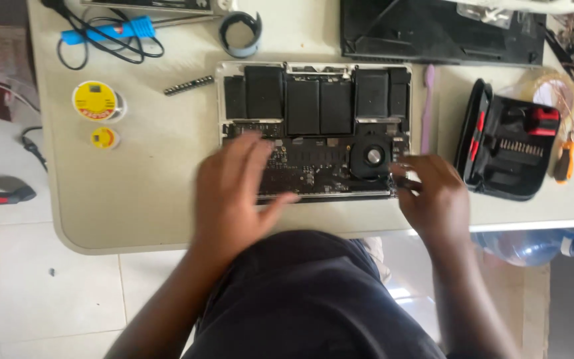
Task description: Repairing internal components of a laptop using a screwdriver and manual manipulation
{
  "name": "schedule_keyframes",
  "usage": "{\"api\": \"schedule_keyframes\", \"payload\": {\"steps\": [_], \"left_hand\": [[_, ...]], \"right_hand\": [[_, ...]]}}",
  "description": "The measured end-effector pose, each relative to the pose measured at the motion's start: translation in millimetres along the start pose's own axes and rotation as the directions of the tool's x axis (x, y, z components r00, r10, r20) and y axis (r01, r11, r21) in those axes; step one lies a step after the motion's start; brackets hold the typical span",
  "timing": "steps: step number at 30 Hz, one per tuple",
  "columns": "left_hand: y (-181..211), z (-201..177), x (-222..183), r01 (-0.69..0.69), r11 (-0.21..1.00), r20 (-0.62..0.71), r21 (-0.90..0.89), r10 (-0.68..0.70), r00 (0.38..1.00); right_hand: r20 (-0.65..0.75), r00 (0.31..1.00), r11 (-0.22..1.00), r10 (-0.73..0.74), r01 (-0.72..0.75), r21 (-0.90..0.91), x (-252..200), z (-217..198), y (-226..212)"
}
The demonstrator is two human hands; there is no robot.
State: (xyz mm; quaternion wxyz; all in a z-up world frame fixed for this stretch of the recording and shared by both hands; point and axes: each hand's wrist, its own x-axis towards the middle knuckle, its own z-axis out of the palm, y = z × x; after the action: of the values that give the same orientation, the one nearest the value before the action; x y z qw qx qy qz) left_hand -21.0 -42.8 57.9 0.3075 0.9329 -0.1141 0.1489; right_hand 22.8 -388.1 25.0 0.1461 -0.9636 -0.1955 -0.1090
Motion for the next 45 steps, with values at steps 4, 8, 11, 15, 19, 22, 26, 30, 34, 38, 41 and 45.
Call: {"api": "schedule_keyframes", "payload": {"steps": [4, 8, 11, 15, 19, 22, 26, 30, 34, 38, 41, 45], "left_hand": [[-29.0, -12.7, -28.9, 0.159, 0.981, -0.115, 0.107, -0.146, 0.983], [-23.6, -16.3, -29.1, 0.202, 0.973, 0.033, -0.112, -0.199, 0.979], [-20.7, -6.3, -27.2, 0.226, 0.945, 0.037, -0.238, -0.224, 0.974], [-32.1, 6.0, -19.0, 0.166, 0.966, -0.051, -0.197, -0.179, 0.983], [-38.0, 4.4, -5.4, 0.194, 0.954, -0.017, -0.23, -0.203, 0.979], [-45.1, 7.4, 4.5, 0.192, 0.974, -0.012, -0.117, -0.195, 0.981], [-47.7, 6.0, 12.6, 0.256, 0.966, 0.04, -0.043, -0.255, 0.966], [-43.3, 0.3, 18.8, 0.236, 0.972, 0.056, -0.005, -0.235, 0.97], [-43.5, 2.5, 22.6, 0.223, 0.975, 0.007, 0.001, -0.223, 0.975], [-43.5, 3.2, 23.2, 0.237, 0.971, 0.008, -0.021, -0.237, 0.971], [-40.2, -2.5, 29.2, 0.261, 0.959, 0.014, -0.114, -0.261, 0.965], [-46.2, 0.1, 32.8, 0.336, 0.915, 0.036, -0.224, -0.337, 0.941]], "right_hand": [[-0.024, 0.987, 0.983, 0.156, -0.158, -0.091, -23.6, -2.7, -11.2], [-0.005, 0.968, 0.967, 0.251, -0.25, -0.051, -27.9, 3.7, -15.3], [-0.01, 0.958, 0.958, 0.287, -0.287, -0.021, -26.3, 5.6, -19.3], [-0.015, 0.948, 0.942, 0.319, -0.316, 0.111, -22.8, 5.5, -22.3], [-0.038, 0.952, 0.947, 0.302, -0.295, 0.13, -25.4, 11.2, -18.5], [-0.057, 0.959, 0.961, 0.276, -0.275, 0.029, -25.9, 14.8, -20.6], [-0.046, 0.962, 0.963, 0.271, -0.27, 0.017, -27.0, 15.1, -18.6], [-0.048, 0.965, 0.966, 0.257, -0.256, 0.037, -26.8, 13.6, -16.2], [-0.042, 0.966, 0.966, 0.255, -0.253, 0.062, -26.3, 11.8, -13.7], [-0.02, 0.964, 0.96, 0.266, -0.263, 0.098, -25.0, 10.0, -11.2], [-0.018, 0.964, 0.957, 0.265, -0.26, 0.127, -24.2, 8.3, -10.2], [-0.021, 0.967, 0.957, 0.254, -0.248, 0.151, -23.0, 6.8, -8.3]]}}
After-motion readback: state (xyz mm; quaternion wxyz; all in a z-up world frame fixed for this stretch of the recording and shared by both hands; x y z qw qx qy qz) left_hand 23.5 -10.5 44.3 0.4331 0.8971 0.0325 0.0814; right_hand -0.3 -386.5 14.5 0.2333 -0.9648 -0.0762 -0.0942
